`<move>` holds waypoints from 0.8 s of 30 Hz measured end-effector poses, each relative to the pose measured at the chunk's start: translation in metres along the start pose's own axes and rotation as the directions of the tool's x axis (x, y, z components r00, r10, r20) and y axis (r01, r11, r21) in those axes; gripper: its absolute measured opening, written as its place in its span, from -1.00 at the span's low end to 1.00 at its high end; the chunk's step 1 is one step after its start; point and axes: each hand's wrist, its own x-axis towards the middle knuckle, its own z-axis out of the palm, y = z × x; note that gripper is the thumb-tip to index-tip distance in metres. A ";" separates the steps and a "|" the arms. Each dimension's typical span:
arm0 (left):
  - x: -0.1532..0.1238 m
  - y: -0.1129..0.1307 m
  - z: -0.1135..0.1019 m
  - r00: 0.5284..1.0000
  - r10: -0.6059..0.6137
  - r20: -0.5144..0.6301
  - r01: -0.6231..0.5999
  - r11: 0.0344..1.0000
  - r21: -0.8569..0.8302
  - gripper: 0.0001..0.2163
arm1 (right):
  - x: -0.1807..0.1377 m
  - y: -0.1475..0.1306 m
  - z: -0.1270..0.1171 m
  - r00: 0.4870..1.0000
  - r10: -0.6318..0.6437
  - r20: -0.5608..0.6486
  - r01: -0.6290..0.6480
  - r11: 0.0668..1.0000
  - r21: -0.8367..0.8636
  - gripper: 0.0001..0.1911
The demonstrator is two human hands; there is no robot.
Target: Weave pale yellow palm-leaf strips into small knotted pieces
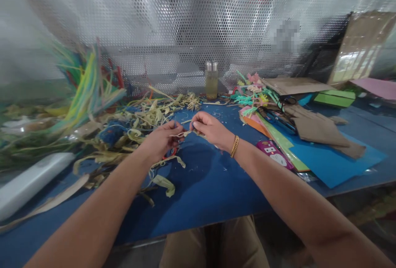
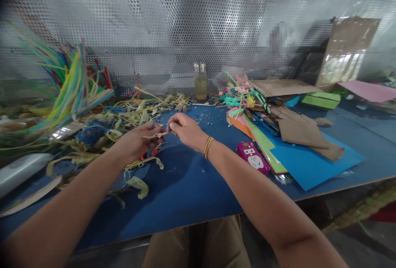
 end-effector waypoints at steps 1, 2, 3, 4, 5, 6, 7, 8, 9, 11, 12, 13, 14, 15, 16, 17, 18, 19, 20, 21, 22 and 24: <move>0.000 0.001 0.002 1.000 -0.006 -0.013 0.004 0.995 -0.104 -0.85 | 0.000 0.000 0.000 1.000 0.004 0.003 -0.004 1.000 -0.005 -0.92; 0.000 0.002 0.004 1.000 -0.008 -0.024 0.003 0.980 -0.201 -0.88 | 0.001 0.000 -0.001 1.000 0.008 0.010 -0.008 1.000 -0.012 -0.92; 0.000 0.002 0.006 1.000 -0.012 -0.021 0.005 0.957 -0.289 -0.90 | 0.001 0.000 -0.001 1.000 0.009 0.017 -0.009 1.000 -0.025 -0.91; -0.001 0.002 0.008 1.000 -0.014 -0.003 0.012 0.932 -0.363 -0.90 | 0.001 -0.001 -0.001 1.000 0.004 0.021 -0.003 0.999 -0.048 -0.91; -0.001 0.002 0.010 1.000 -0.013 0.023 0.022 0.909 -0.416 -0.90 | 0.001 -0.001 -0.001 1.000 -0.009 0.020 0.011 0.996 -0.084 -0.91; -0.001 0.001 0.012 0.999 -0.011 0.050 0.032 0.896 -0.444 -0.91 | 0.001 -0.002 -0.001 0.999 -0.030 0.020 0.033 0.990 -0.137 -0.91; -0.001 0.001 0.012 0.998 -0.008 0.065 0.036 0.894 -0.447 -0.90 | 0.001 -0.002 -0.001 0.998 -0.058 0.020 0.061 0.977 -0.205 -0.92; -0.001 0.001 0.013 0.998 -0.004 0.070 0.033 0.903 -0.428 -0.89 | 0.001 -0.003 0.000 0.996 -0.086 0.026 0.089 0.956 -0.280 -0.92; -0.001 0.000 0.012 0.998 0.003 0.067 0.024 0.920 -0.391 -0.87 | 0.001 -0.004 0.000 0.994 -0.105 0.040 0.113 0.930 -0.351 -0.91; -0.002 0.001 0.011 0.998 0.013 0.059 0.005 0.956 -0.294 -0.83 | 0.000 -0.005 0.000 0.990 -0.117 0.078 0.140 0.878 -0.458 -0.90; -0.002 0.002 0.010 0.998 0.014 0.058 0.001 0.969 -0.248 -0.82 | 0.000 -0.006 0.000 0.989 -0.114 0.094 0.146 0.858 -0.492 -0.89; -0.003 0.002 0.009 0.998 0.011 0.055 0.001 0.978 -0.208 -0.81 | -0.001 -0.007 0.000 0.988 -0.111 0.108 0.151 0.843 -0.517 -0.89; -0.003 0.003 0.008 0.999 0.003 0.048 0.005 0.985 -0.174 -0.81 | -0.001 -0.007 0.000 0.987 -0.110 0.121 0.158 0.832 -0.532 -0.88; -0.004 0.004 0.007 0.999 -0.007 0.040 0.013 0.989 -0.146 -0.81 | -0.001 -0.008 0.000 0.985 -0.111 0.131 0.165 0.825 -0.540 -0.88; -0.005 0.005 0.006 0.999 -0.015 0.032 0.019 0.992 -0.126 -0.80 | -0.002 -0.008 -0.001 0.984 -0.111 0.140 0.170 0.822 -0.543 -0.88; -0.005 0.006 0.006 0.999 -0.023 0.029 0.026 0.994 -0.109 -0.80 | -0.002 -0.008 -0.001 0.983 -0.107 0.150 0.172 0.822 -0.543 -0.89; -0.006 0.006 0.005 0.999 -0.028 0.028 0.031 0.995 -0.099 -0.80 | -0.002 -0.008 -0.001 0.982 -0.103 0.157 0.173 0.823 -0.542 -0.89; -0.006 0.007 0.005 0.999 -0.030 0.028 0.033 0.995 -0.093 -0.79 | -0.002 -0.008 -0.001 0.982 -0.099 0.161 0.171 0.824 -0.540 -0.90; -0.006 0.007 0.005 0.999 -0.030 0.027 0.032 0.996 -0.088 -0.79 | -0.002 -0.008 -0.001 0.982 -0.098 0.162 0.171 0.825 -0.538 -0.90; -0.006 0.007 0.004 0.999 -0.028 0.023 0.030 0.996 -0.085 -0.78 | -0.002 -0.008 -0.001 0.981 -0.101 0.165 0.175 0.825 -0.537 -0.89; -0.006 0.007 0.004 1.000 -0.024 0.018 0.025 0.996 -0.083 -0.78 | -0.002 -0.008 0.000 0.980 -0.108 0.168 0.182 0.824 -0.537 -0.89; -0.006 0.007 0.005 1.000 -0.015 0.011 0.016 0.996 -0.091 -0.78 | -0.003 -0.007 -0.001 0.977 -0.126 0.171 0.200 0.819 -0.538 -0.88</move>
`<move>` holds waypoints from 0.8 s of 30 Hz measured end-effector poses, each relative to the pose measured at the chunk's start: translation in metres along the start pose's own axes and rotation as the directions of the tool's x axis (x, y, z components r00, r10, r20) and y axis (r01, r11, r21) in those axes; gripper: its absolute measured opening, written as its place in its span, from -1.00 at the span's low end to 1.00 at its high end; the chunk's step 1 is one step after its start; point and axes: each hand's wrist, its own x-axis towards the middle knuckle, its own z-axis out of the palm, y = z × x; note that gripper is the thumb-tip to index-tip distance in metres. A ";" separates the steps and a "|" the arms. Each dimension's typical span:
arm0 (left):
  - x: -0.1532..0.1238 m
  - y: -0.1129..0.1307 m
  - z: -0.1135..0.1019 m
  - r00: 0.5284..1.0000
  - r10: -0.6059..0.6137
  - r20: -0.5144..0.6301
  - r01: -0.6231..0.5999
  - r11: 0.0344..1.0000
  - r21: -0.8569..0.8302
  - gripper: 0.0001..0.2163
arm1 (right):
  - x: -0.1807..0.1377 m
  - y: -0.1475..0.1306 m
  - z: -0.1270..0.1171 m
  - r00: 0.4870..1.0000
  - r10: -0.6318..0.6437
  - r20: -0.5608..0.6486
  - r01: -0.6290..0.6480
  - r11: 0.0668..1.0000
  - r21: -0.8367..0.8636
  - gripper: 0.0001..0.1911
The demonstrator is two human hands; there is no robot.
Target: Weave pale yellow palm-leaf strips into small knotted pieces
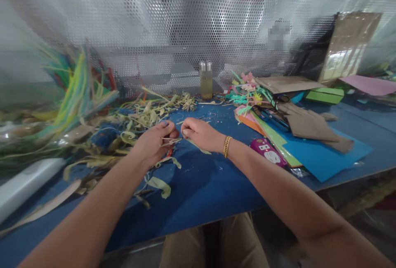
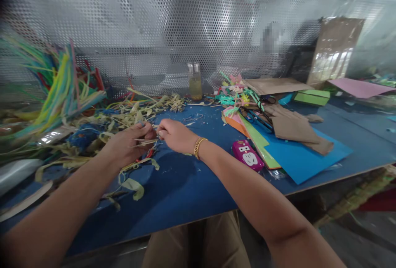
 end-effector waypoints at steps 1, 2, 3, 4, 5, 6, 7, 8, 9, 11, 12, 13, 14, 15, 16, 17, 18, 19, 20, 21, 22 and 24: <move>0.000 -0.001 0.001 1.000 0.003 0.000 -0.003 1.000 -0.017 -0.79 | 0.000 0.001 0.000 1.000 -0.010 -0.006 0.010 1.000 -0.003 -0.88; 0.001 -0.002 0.002 1.000 0.005 -0.006 -0.005 0.999 -0.041 -0.79 | 0.000 0.002 0.000 1.000 -0.020 -0.012 0.020 1.000 -0.007 -0.89; 0.001 -0.004 0.003 1.000 0.005 -0.021 -0.007 0.998 -0.070 -0.80 | -0.001 0.003 -0.001 0.999 -0.027 -0.018 0.027 1.000 -0.011 -0.89; 0.002 -0.006 0.005 0.999 0.001 -0.042 -0.005 0.995 -0.098 -0.81 | -0.001 0.005 -0.002 0.999 -0.031 -0.025 0.030 0.999 -0.014 -0.89; 0.003 -0.008 0.006 0.998 -0.004 -0.070 -0.005 0.993 -0.120 -0.83 | -0.001 0.006 -0.003 0.999 -0.033 -0.033 0.033 0.999 -0.017 -0.90; 0.003 -0.010 0.007 0.995 -0.005 -0.095 -0.007 0.991 -0.131 -0.84 | -0.001 0.008 -0.004 0.998 -0.036 -0.045 0.035 0.999 -0.021 -0.90; 0.004 -0.011 0.007 0.994 0.002 -0.108 -0.015 0.992 -0.122 -0.84 | -0.001 0.009 -0.005 0.997 -0.041 -0.060 0.040 0.999 -0.026 -0.91; 0.005 -0.013 0.007 0.994 0.021 -0.110 -0.031 0.995 -0.093 -0.83 | -0.001 0.010 -0.006 0.996 -0.052 -0.076 0.050 0.998 -0.029 -0.91; 0.005 -0.014 0.007 0.994 0.048 -0.101 -0.052 0.998 -0.046 -0.81 | -0.001 0.011 -0.007 0.993 -0.070 -0.094 0.067 0.997 -0.032 -0.92; 0.006 -0.015 0.007 0.992 0.112 -0.058 -0.108 0.992 0.068 -0.78 | -0.001 0.011 -0.008 0.986 -0.108 -0.125 0.104 0.994 -0.043 -0.93; 0.005 -0.015 0.006 0.990 0.138 -0.032 -0.134 0.984 0.115 -0.76 | -0.001 0.010 -0.008 0.982 -0.127 -0.141 0.120 0.991 -0.052 -0.92; 0.005 -0.015 0.006 0.987 0.158 -0.007 -0.156 0.977 0.149 -0.75 | -0.001 0.009 -0.008 0.977 -0.143 -0.155 0.135 0.989 -0.064 -0.92; 0.005 -0.014 0.006 0.985 0.172 0.018 -0.172 0.971 0.169 -0.75 | -0.002 0.008 -0.007 0.973 -0.158 -0.171 0.147 0.986 -0.080 -0.92; 0.004 -0.014 0.006 0.983 0.179 0.043 -0.184 0.966 0.181 -0.75 | -0.002 0.007 -0.007 0.967 -0.172 -0.185 0.156 0.983 -0.098 -0.91; 0.004 -0.014 0.006 0.981 0.184 0.060 -0.193 0.962 0.194 -0.76 | -0.003 0.005 -0.006 0.963 -0.183 -0.198 0.162 0.980 -0.117 -0.91; 0.004 -0.014 0.006 0.979 0.189 0.070 -0.200 0.957 0.212 -0.78 | -0.003 0.004 -0.005 0.960 -0.188 -0.209 0.161 0.977 -0.137 -0.91; 0.005 -0.015 0.005 0.978 0.196 0.076 -0.208 0.950 0.234 -0.80 | -0.004 0.003 -0.004 0.959 -0.186 -0.215 0.154 0.976 -0.156 -0.91; 0.005 -0.016 0.004 0.975 0.207 0.076 -0.220 0.940 0.260 -0.82 | -0.005 0.002 -0.003 0.960 -0.178 -0.217 0.142 0.975 -0.171 -0.91; 0.006 -0.017 0.003 0.973 0.221 0.074 -0.233 0.928 0.291 -0.83 | -0.005 0.001 -0.002 0.962 -0.169 -0.216 0.130 0.974 -0.183 -0.92; 0.007 -0.019 0.002 0.970 0.233 0.074 -0.244 0.914 0.323 -0.84 | -0.005 0.001 -0.001 0.964 -0.162 -0.211 0.122 0.974 -0.191 -0.92; 0.007 -0.021 0.001 0.967 0.242 0.075 -0.253 0.900 0.355 -0.85 | -0.005 0.001 0.000 0.966 -0.159 -0.204 0.119 0.974 -0.193 -0.92; 0.008 -0.024 0.000 0.964 0.255 0.081 -0.265 0.868 0.421 -0.85 | -0.004 0.002 0.001 0.966 -0.157 -0.205 0.123 0.978 -0.169 -0.92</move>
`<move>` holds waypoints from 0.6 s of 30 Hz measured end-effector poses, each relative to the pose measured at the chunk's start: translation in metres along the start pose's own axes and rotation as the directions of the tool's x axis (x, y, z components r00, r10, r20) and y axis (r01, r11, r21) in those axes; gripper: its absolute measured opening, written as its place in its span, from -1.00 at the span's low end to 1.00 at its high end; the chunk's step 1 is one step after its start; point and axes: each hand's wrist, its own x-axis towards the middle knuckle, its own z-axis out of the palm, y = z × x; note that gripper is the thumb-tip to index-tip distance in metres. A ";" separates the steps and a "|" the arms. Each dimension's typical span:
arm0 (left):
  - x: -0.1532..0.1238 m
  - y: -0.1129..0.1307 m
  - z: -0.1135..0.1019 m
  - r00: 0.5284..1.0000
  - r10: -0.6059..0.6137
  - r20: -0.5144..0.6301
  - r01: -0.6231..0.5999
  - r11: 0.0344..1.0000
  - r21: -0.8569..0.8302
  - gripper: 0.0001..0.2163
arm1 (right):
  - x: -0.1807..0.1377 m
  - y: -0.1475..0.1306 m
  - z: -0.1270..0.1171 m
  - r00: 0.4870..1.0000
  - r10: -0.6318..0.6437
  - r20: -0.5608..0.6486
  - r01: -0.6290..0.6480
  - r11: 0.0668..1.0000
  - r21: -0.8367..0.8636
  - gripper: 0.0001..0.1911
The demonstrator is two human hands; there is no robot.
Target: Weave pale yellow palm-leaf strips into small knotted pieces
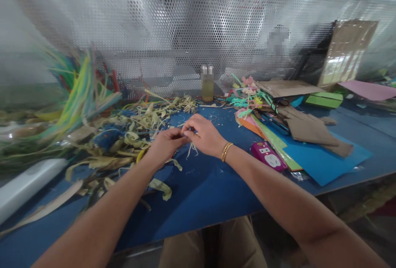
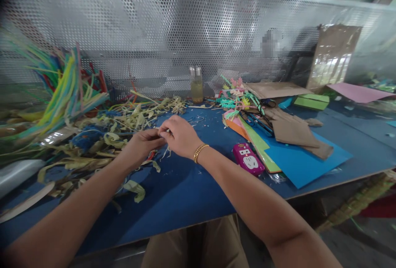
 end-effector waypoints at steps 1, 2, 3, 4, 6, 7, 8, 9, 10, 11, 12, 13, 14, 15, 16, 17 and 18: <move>0.000 0.000 0.001 1.000 0.008 0.005 -0.008 0.999 0.037 -0.85 | 0.001 0.001 0.000 1.000 0.010 -0.015 -0.009 1.000 0.027 -0.91; -0.001 0.000 0.002 1.000 0.018 0.016 -0.019 0.997 0.070 -0.85 | 0.001 0.003 0.000 0.999 0.027 -0.036 -0.025 0.998 0.065 -0.90; -0.001 0.001 0.003 0.999 0.028 0.031 -0.031 0.995 0.100 -0.85 | 0.002 0.005 -0.001 0.997 0.052 -0.064 -0.045 0.993 0.107 -0.88; -0.001 0.002 0.003 0.998 0.036 0.043 -0.041 0.992 0.123 -0.85 | 0.003 0.009 -0.002 0.991 0.085 -0.100 -0.069 0.987 0.146 -0.85; 0.000 0.007 0.000 0.999 0.052 0.009 -0.052 0.988 0.145 -0.86 | 0.005 0.016 -0.005 0.970 0.153 -0.189 -0.118 0.976 0.184 -0.82; 0.001 0.009 -0.005 0.997 0.064 -0.047 -0.056 0.988 0.144 -0.87 | 0.005 0.019 -0.006 0.950 0.192 -0.245 -0.152 0.973 0.173 -0.82; 0.003 0.011 -0.010 0.988 0.080 -0.130 -0.062 0.989 0.133 -0.88 | 0.005 0.022 -0.008 0.923 0.231 -0.307 -0.192 0.970 0.151 -0.83; 0.005 0.013 -0.017 0.970 0.100 -0.222 -0.076 0.991 0.113 -0.89 | 0.005 0.024 -0.009 0.896 0.260 -0.361 -0.230 0.965 0.123 -0.83; 0.007 0.015 -0.025 0.946 0.113 -0.305 -0.094 0.993 0.078 -0.89 | 0.005 0.024 -0.009 0.881 0.269 -0.388 -0.256 0.963 0.086 -0.84; 0.009 0.016 -0.033 0.922 0.117 -0.369 -0.110 0.993 0.038 -0.89 | 0.005 0.022 -0.008 0.883 0.261 -0.390 -0.266 0.963 0.042 -0.84; 0.011 0.017 -0.040 0.903 0.109 -0.415 -0.121 0.993 -0.002 -0.88 | 0.004 0.020 -0.006 0.903 0.238 -0.358 -0.259 0.966 -0.010 -0.84; 0.013 0.018 -0.046 0.892 0.097 -0.442 -0.124 0.992 -0.032 -0.88 | 0.003 0.015 -0.002 0.936 0.205 -0.286 -0.234 0.970 -0.069 -0.84; 0.014 0.018 -0.050 0.887 0.088 -0.452 -0.124 0.991 -0.050 -0.88 | 0.002 0.010 0.003 0.967 0.174 -0.186 -0.199 0.972 -0.125 -0.84; 0.014 0.018 -0.052 0.887 0.082 -0.455 -0.123 0.991 -0.060 -0.88 | 0.001 0.005 0.010 0.986 0.156 -0.061 -0.165 0.969 -0.182 -0.85; 0.014 0.017 -0.053 0.887 0.082 -0.453 -0.124 0.990 -0.062 -0.88 | 0.000 -0.001 0.018 0.985 0.155 0.081 -0.132 0.962 -0.239 -0.85; 0.014 0.017 -0.053 0.886 0.089 -0.454 -0.129 0.990 -0.058 -0.88 | 0.000 -0.006 0.026 0.966 0.177 0.188 -0.116 0.948 -0.295 -0.84; 0.014 0.017 -0.052 0.883 0.100 -0.459 -0.138 0.989 -0.050 -0.88 | 0.002 -0.011 0.034 0.945 0.220 0.240 -0.128 0.928 -0.350 -0.81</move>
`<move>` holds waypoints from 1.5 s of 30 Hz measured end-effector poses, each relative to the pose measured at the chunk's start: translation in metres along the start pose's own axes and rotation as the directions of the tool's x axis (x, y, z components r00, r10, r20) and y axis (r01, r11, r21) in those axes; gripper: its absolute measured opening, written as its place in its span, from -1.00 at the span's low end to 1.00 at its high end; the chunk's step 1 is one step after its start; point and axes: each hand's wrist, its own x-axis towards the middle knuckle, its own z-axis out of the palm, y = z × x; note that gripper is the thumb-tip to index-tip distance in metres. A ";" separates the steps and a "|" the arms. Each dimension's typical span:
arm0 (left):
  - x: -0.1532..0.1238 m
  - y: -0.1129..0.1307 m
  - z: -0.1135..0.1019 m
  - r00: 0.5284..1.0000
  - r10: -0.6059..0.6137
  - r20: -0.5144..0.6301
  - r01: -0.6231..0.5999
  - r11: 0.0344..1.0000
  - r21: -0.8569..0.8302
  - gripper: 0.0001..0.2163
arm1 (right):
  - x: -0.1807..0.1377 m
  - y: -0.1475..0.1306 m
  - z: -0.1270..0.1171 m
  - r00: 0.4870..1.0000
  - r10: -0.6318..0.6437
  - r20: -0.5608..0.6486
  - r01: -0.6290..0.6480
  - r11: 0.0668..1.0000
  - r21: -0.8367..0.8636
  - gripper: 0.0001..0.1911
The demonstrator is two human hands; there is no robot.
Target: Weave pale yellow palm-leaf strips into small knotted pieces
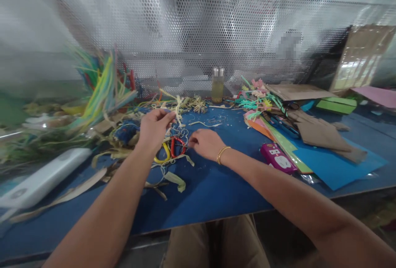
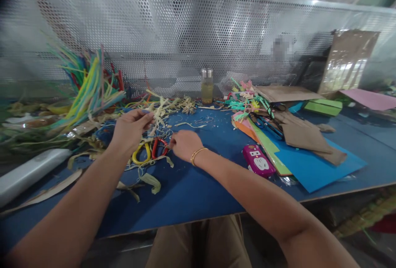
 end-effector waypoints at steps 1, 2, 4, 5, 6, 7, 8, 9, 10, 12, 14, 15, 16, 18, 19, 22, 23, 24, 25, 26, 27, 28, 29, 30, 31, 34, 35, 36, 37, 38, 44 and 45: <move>-0.001 0.000 0.001 1.000 0.017 -0.008 -0.017 1.000 0.005 -0.88 | 0.003 -0.007 0.005 0.999 0.032 0.040 -0.030 0.999 -0.041 -0.76; -0.001 -0.001 0.002 0.999 0.036 -0.019 -0.035 0.999 0.010 -0.89 | 0.008 -0.013 0.010 0.995 0.072 0.069 -0.067 0.994 -0.081 -0.70; -0.002 -0.001 0.002 0.997 0.067 -0.033 -0.066 0.997 0.025 -0.89 | 0.019 -0.023 0.017 0.979 0.181 0.092 -0.169 0.978 -0.125 -0.67; -0.002 -0.002 0.002 0.996 0.077 -0.037 -0.076 0.997 0.032 -0.89 | 0.025 -0.027 0.020 0.962 0.233 0.139 -0.216 0.968 -0.128 -0.70; -0.001 -0.002 0.001 0.996 0.083 -0.038 -0.081 0.996 0.037 -0.90 | 0.032 -0.031 0.021 0.941 0.273 0.199 -0.248 0.959 -0.139 -0.77; -0.001 -0.002 0.001 0.996 0.086 -0.040 -0.084 0.996 0.042 -0.90 | 0.038 -0.033 0.022 0.935 0.279 0.217 -0.253 0.957 -0.140 -0.81; -0.001 -0.002 0.000 0.995 0.088 -0.042 -0.086 0.995 0.049 -0.90 | 0.044 -0.035 0.021 0.926 0.295 0.238 -0.267 0.953 -0.142 -0.81; 0.000 -0.003 -0.001 0.994 0.093 -0.049 -0.091 0.994 0.054 -0.91 | 0.050 -0.036 0.020 0.917 0.304 0.259 -0.275 0.951 -0.141 -0.81; 0.000 -0.003 -0.002 0.993 0.101 -0.057 -0.098 0.994 0.058 -0.91 | 0.054 -0.035 0.016 0.911 0.316 0.265 -0.286 0.947 -0.147 -0.81; 0.000 -0.002 -0.004 0.988 0.129 -0.087 -0.124 0.991 0.060 -0.90 | 0.060 -0.031 0.004 0.926 0.296 0.235 -0.270 0.953 -0.140 -0.80; -0.001 0.000 -0.005 0.980 0.158 -0.119 -0.152 0.987 0.053 -0.89 | 0.061 -0.022 -0.014 0.958 0.239 0.157 -0.222 0.968 -0.114 -0.78; -0.001 0.001 -0.006 0.977 0.165 -0.133 -0.160 0.986 0.046 -0.89 | 0.059 -0.016 -0.025 0.969 0.228 0.097 -0.218 0.970 -0.106 -0.78; -0.001 0.002 -0.006 0.976 0.168 -0.141 -0.164 0.986 0.040 -0.89 | 0.057 -0.010 -0.035 0.973 0.227 0.046 -0.223 0.971 -0.089 -0.75; -0.002 0.004 -0.006 0.976 0.164 -0.145 -0.162 0.986 0.027 -0.89 | 0.047 0.001 -0.052 0.980 0.196 0.008 -0.196 0.980 -0.025 -0.72; -0.002 0.005 -0.006 0.977 0.161 -0.142 -0.159 0.987 0.025 -0.90 | 0.040 0.007 -0.058 0.983 0.183 -0.016 -0.182 0.983 0.011 -0.65; -0.003 0.005 -0.003 0.981 0.152 -0.122 -0.149 0.988 0.037 -0.91 | 0.015 0.018 -0.062 0.985 0.158 -0.066 -0.155 0.987 0.050 -0.50; -0.004 0.004 -0.002 0.982 0.149 -0.115 -0.145 0.989 0.041 -0.91 | 0.006 0.020 -0.059 0.984 0.159 -0.075 -0.156 0.986 0.054 -0.50; -0.004 0.003 -0.001 0.983 0.146 -0.107 -0.142 0.989 0.044 -0.91 | -0.003 0.021 -0.055 0.990 0.131 -0.060 -0.128 0.990 0.061 -0.56; -0.004 0.001 -0.001 0.985 0.144 -0.100 -0.140 0.989 0.044 -0.91 | -0.011 0.020 -0.050 0.996 0.080 -0.044 -0.077 0.995 0.066 -0.66; -0.004 -0.001 0.000 0.986 0.141 -0.091 -0.138 0.990 0.044 -0.91 | -0.019 0.019 -0.045 0.999 0.028 -0.025 -0.027 0.998 0.052 -0.79; -0.003 -0.003 0.001 0.987 0.137 -0.083 -0.134 0.990 0.044 -0.91 | -0.025 0.017 -0.041 1.000 -0.008 -0.004 0.008 0.999 0.045 -0.86; -0.003 -0.004 0.001 0.988 0.134 -0.079 -0.130 0.990 0.045 -0.90 | -0.031 0.015 -0.037 0.998 -0.051 0.026 0.050 0.998 0.027 -0.84; -0.003 -0.006 0.001 0.989 0.132 -0.073 -0.129 0.991 0.047 -0.90 | -0.035 0.012 -0.035 0.995 -0.087 0.051 0.087 0.996 -0.007 -0.82; -0.003 -0.007 0.002 0.989 0.133 -0.069 -0.130 0.990 0.050 -0.90 | -0.038 0.010 -0.034 0.993 -0.101 0.061 0.103 0.994 -0.038 -0.80; -0.003 -0.007 0.002 0.989 0.135 -0.063 -0.132 0.990 0.054 -0.89 | -0.039 0.009 -0.035 0.992 -0.106 0.066 0.111 0.991 -0.080 -0.79; -0.003 -0.007 0.001 0.988 0.143 -0.051 -0.139 0.988 0.067 -0.88 | -0.032 0.011 -0.045 0.999 -0.049 0.007 0.049 0.976 -0.213 -0.76; -0.003 -0.006 0.001 0.988 0.143 -0.056 -0.140 0.988 0.068 -0.88 | -0.026 0.013 -0.051 0.999 -0.017 -0.035 0.009 0.971 -0.237 -0.73; -0.004 -0.006 0.001 0.988 0.144 -0.065 -0.139 0.988 0.065 -0.88 | -0.019 0.017 -0.057 0.997 0.019 -0.078 -0.037 0.972 -0.232 -0.71; -0.004 -0.005 0.000 0.987 0.142 -0.075 -0.138 0.989 0.060 -0.89 | -0.011 0.020 -0.063 0.990 0.062 -0.123 -0.087 0.975 -0.206 -0.70; -0.004 -0.005 0.000 0.987 0.140 -0.085 -0.135 0.989 0.056 -0.88 | -0.003 0.024 -0.069 0.984 0.100 -0.148 -0.126 0.975 -0.183 -0.68; -0.003 -0.007 0.002 0.986 0.154 -0.066 -0.145 0.983 0.113 -0.88 | 0.008 0.025 -0.072 0.977 0.209 -0.054 -0.212 0.882 -0.420 -0.73; -0.003 -0.008 0.003 0.985 0.161 -0.068 -0.151 0.980 0.127 -0.88 | 0.003 0.021 -0.065 0.974 0.223 0.033 -0.190 0.891 -0.413 -0.76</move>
